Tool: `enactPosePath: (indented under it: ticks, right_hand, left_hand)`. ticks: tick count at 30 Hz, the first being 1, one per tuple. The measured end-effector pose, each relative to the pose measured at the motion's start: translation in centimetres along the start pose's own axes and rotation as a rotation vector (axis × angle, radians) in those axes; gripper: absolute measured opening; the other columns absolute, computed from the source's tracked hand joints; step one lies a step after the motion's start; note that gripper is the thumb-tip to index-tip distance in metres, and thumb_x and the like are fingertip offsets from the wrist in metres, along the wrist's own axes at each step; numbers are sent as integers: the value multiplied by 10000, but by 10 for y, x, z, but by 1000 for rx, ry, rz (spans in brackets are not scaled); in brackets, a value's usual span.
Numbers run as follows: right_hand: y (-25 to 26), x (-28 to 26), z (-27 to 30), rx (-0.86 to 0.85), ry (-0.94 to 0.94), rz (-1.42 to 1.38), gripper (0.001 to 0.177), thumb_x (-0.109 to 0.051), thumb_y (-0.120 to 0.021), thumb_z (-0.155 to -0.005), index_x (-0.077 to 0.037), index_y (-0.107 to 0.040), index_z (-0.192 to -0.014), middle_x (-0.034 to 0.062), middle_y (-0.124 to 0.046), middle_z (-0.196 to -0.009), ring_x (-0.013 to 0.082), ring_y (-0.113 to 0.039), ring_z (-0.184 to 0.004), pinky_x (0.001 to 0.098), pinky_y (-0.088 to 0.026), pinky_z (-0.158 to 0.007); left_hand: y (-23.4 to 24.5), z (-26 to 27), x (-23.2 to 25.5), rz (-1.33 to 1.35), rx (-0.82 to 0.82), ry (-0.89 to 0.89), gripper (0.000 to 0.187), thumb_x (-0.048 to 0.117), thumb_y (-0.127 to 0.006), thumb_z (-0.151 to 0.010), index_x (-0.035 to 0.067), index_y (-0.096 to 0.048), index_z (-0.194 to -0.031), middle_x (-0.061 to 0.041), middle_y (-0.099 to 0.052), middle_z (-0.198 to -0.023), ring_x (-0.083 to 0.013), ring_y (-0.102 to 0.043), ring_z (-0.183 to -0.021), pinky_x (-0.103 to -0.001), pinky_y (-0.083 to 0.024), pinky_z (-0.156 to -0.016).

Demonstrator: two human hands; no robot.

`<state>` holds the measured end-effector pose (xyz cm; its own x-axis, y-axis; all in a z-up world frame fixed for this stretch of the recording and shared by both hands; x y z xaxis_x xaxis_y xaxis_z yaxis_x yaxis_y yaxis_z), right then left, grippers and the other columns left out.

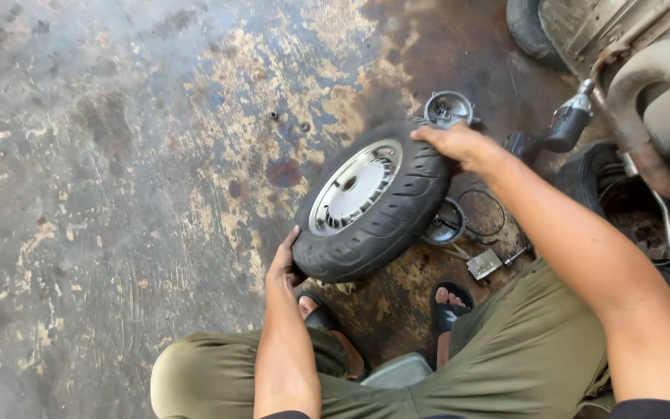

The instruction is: The person wipes the inner and outer surfaces of a motorcycle wheel with a cloth, rotating the wheel to reach different areas. The person then lifts the wheel and positions it near the motorcycle.

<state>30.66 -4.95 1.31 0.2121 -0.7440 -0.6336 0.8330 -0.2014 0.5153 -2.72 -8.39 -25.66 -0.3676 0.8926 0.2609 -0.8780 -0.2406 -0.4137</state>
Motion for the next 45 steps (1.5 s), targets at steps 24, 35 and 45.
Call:
enactPosePath:
  ticks: [24, 35, 45]
  right_hand:
    - [225, 97, 155, 374, 404, -692, 749, -453, -891, -635, -91, -558, -1201, 204, -605, -1080, 342, -670, -988, 485, -621, -749]
    - [306, 205, 221, 598, 582, -712, 676, -444, -759, -779, -146, -486, -1322, 183, -482, -1149, 316, -538, -1047, 440, -547, -801]
    - [330, 275, 310, 894, 547, -699, 666, -404, -710, -799, -160, -460, -1367, 168, -509, -1142, 291, -554, -928, 431, -539, -716]
  left_hand:
    - [-169, 226, 39, -118, -301, -959, 539, 349, -818, -902, 106, -632, -1345, -180, -738, -1038, -305, -785, -825, -412, -663, -630]
    - [-263, 294, -48, -269, -452, -1142, 676, 314, -804, -838, 133, -549, -1437, -202, -670, -1145, -337, -723, -942, -473, -642, -723]
    - [-321, 287, -91, -292, -720, -954, 783, 263, -792, -793, 176, -491, -1511, -197, -657, -1190, -327, -689, -968, -501, -617, -740]
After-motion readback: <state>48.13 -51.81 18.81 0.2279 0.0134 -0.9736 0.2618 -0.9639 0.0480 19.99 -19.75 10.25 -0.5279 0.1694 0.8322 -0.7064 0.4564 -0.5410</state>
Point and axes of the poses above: each hand's wrist, its own z-axis away from the middle knuckle, its own y-axis out of the back of the hand, x = y × z, the point moved 3 cm from there along -z, towards the middle knuckle
